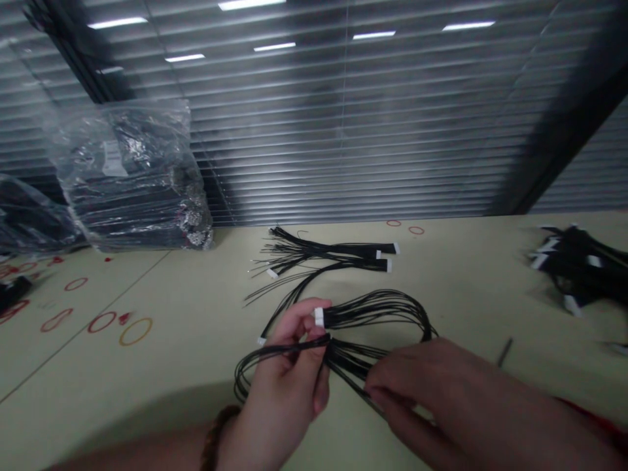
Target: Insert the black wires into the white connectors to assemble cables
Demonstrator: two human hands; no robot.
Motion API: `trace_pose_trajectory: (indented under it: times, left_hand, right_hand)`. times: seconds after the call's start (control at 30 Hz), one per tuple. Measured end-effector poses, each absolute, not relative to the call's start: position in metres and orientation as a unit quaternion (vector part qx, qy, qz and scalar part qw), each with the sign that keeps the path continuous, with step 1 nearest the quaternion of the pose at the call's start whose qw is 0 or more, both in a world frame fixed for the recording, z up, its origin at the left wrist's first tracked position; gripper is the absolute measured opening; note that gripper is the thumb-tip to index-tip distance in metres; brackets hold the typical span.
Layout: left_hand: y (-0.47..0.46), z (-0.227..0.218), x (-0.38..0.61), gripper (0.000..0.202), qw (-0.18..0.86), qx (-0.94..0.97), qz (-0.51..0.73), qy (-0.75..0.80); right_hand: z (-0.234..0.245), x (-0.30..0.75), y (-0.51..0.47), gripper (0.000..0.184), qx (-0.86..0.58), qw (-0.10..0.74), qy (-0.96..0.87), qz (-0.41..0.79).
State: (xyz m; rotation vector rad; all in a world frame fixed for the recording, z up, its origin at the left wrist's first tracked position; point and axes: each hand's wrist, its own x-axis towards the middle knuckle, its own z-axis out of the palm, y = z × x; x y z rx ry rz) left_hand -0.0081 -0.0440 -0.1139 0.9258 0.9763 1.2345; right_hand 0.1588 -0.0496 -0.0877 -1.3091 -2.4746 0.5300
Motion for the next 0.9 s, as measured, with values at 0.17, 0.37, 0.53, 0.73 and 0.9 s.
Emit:
trace_pose_trajectory:
  times: [0.17, 0.37, 0.53, 0.73, 0.9]
  left_hand:
    - [-0.049, -0.117, -0.010, 0.026, 0.614, 0.426, 0.514, 0.421]
    - [-0.051, -0.120, -0.010, 0.023, 0.599, 0.469, 0.503, 0.410]
    - [-0.051, -0.120, -0.008, 0.024, 0.613, 0.458, 0.502, 0.404]
    - [-0.053, -0.124, -0.009, 0.024, 0.607, 0.462, 0.499, 0.411]
    - [-0.049, -0.122, -0.009, 0.026, 0.610, 0.449, 0.492, 0.428]
  right_hand:
    - [-0.089, 0.156, -0.051, 0.024, -0.458, 0.163, -0.838, 0.249]
    - [-0.088, 0.155, -0.049, 0.024, -0.449, 0.148, -0.849, 0.238]
    - [-0.093, 0.157, -0.051, 0.022, -0.435, 0.180, -0.859, 0.201]
    - [-0.099, 0.150, -0.048, 0.018, -0.452, 0.185, -0.848, 0.208]
    - [-0.079, 0.160, -0.039, 0.022, -0.458, 0.186, -0.805, 0.330]
